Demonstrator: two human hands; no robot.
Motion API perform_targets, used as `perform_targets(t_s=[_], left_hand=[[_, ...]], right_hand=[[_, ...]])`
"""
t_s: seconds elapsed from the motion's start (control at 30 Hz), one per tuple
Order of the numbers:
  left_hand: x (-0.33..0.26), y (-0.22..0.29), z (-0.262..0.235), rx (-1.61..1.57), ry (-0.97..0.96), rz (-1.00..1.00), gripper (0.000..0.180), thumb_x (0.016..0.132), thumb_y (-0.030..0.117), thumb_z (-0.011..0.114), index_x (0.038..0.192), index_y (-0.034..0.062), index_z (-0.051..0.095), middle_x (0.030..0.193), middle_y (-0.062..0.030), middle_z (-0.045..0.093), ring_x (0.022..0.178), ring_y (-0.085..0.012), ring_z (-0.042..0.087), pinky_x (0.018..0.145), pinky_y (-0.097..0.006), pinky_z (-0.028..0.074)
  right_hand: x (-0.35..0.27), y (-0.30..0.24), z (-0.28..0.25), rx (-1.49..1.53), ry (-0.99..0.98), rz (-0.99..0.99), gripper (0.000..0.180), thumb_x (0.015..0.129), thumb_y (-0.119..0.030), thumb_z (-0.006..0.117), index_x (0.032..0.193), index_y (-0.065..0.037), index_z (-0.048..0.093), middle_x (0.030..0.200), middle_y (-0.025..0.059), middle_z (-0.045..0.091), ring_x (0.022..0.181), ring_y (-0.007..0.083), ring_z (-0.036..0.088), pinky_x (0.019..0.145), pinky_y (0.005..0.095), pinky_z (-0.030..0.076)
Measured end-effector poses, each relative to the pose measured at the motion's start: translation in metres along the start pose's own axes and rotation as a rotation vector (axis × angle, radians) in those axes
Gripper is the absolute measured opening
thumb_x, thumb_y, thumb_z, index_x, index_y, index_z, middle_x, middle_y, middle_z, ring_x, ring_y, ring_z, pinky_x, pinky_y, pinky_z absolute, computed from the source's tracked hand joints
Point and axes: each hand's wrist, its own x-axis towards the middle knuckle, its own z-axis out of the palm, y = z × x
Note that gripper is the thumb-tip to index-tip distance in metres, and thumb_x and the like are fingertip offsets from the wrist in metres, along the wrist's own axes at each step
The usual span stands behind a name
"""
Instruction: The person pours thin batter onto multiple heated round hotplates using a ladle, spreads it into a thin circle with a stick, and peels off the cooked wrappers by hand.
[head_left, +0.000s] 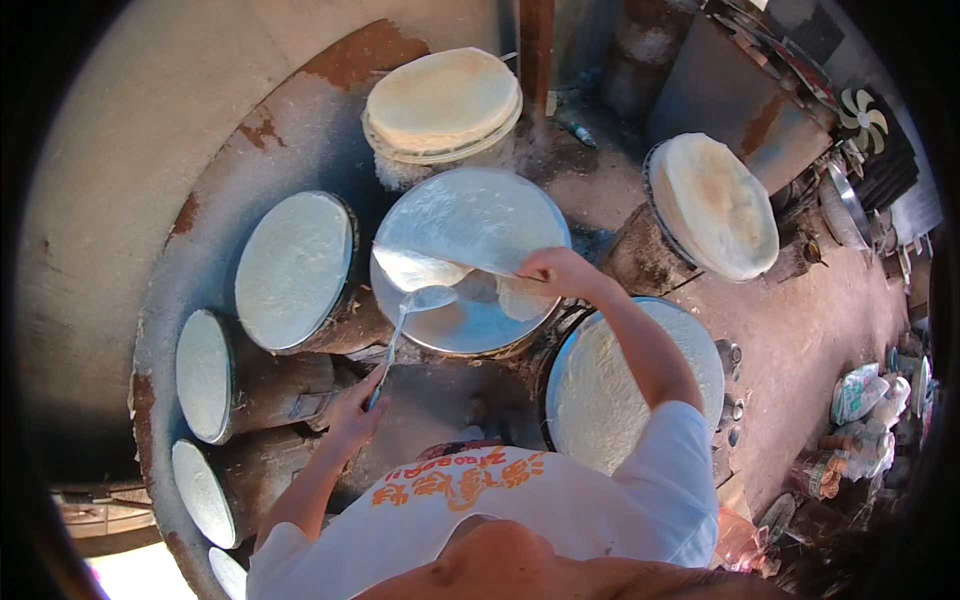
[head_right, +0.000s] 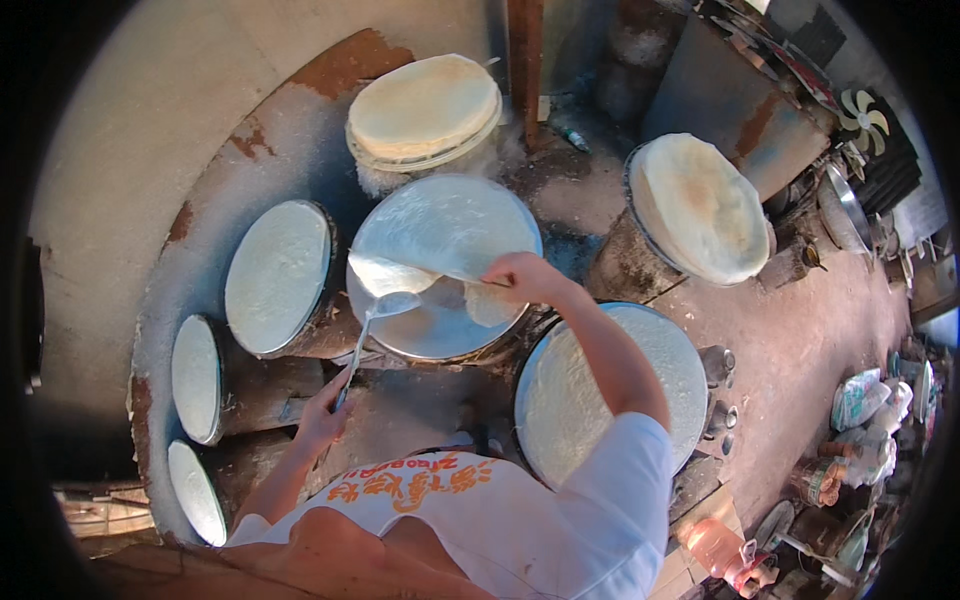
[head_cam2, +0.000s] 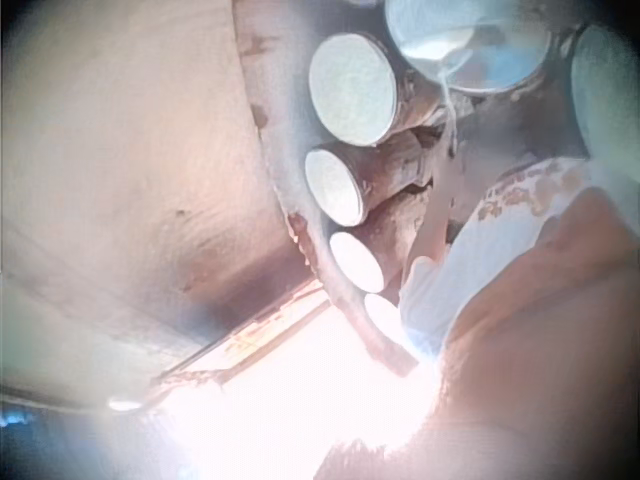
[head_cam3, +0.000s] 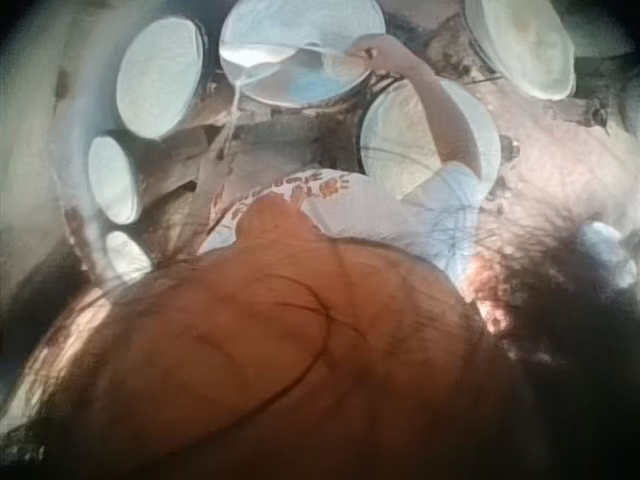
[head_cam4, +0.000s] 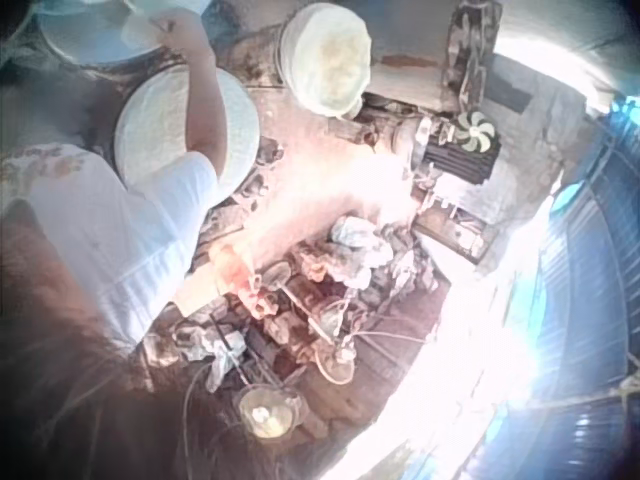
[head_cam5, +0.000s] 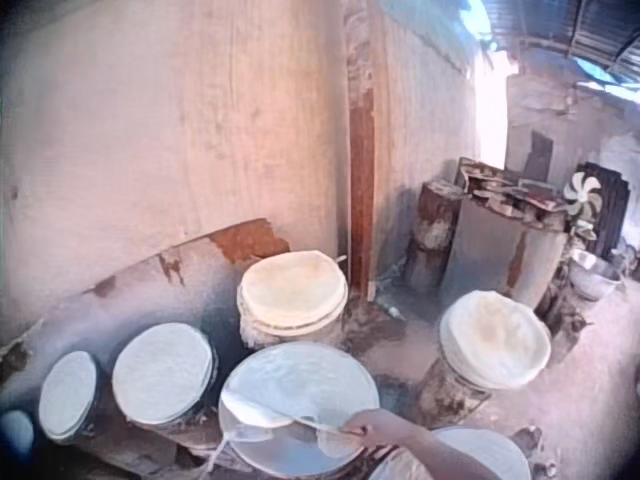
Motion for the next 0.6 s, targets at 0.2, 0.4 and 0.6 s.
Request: perform_targets(t_s=[0.2, 0.4, 0.6], left_hand=[[0.012, -0.001, -0.003, -0.386, 0.134, -0.002, 0.055, 0.091, 0.008, 0.054, 0.142, 0.0195, 0.038, 0.059, 0.0023, 0.042, 0.042, -0.0063, 0.040, 0.038, -0.024, 0.035], [0.003, -0.032, 0.007, -0.653, 0.175, 0.143, 0.055, 0.093, 0.004, 0.048, 0.144, 0.0145, 0.032, 0.055, 0.0035, 0.038, 0.038, -0.0046, 0.037, 0.034, -0.021, 0.031], [0.046, 0.006, 0.003, -1.757, -0.376, 0.150, 0.042, 0.100, 0.015, 0.035, 0.140, 0.0271, 0.036, 0.062, 0.0011, 0.036, 0.040, -0.0061, 0.036, 0.033, -0.020, 0.031]], right_hand=[[-0.014, 0.008, -0.010, -0.007, 0.038, 0.118, 0.036, 0.064, -0.004, 0.069, 0.100, -0.006, 0.068, 0.093, 0.0084, 0.066, 0.082, 0.0199, 0.062, 0.069, 0.0295, 0.049], [-0.034, -0.024, 0.025, 0.099, 0.114, -0.086, 0.037, 0.065, 0.001, 0.065, 0.100, -0.010, 0.070, 0.094, 0.0084, 0.067, 0.087, 0.0230, 0.063, 0.072, 0.0324, 0.052], [-0.061, -0.016, 0.043, -0.131, 0.332, -0.090, 0.032, 0.064, 0.004, 0.060, 0.094, -0.003, 0.067, 0.094, 0.0120, 0.065, 0.089, 0.0310, 0.061, 0.078, 0.0370, 0.049]])
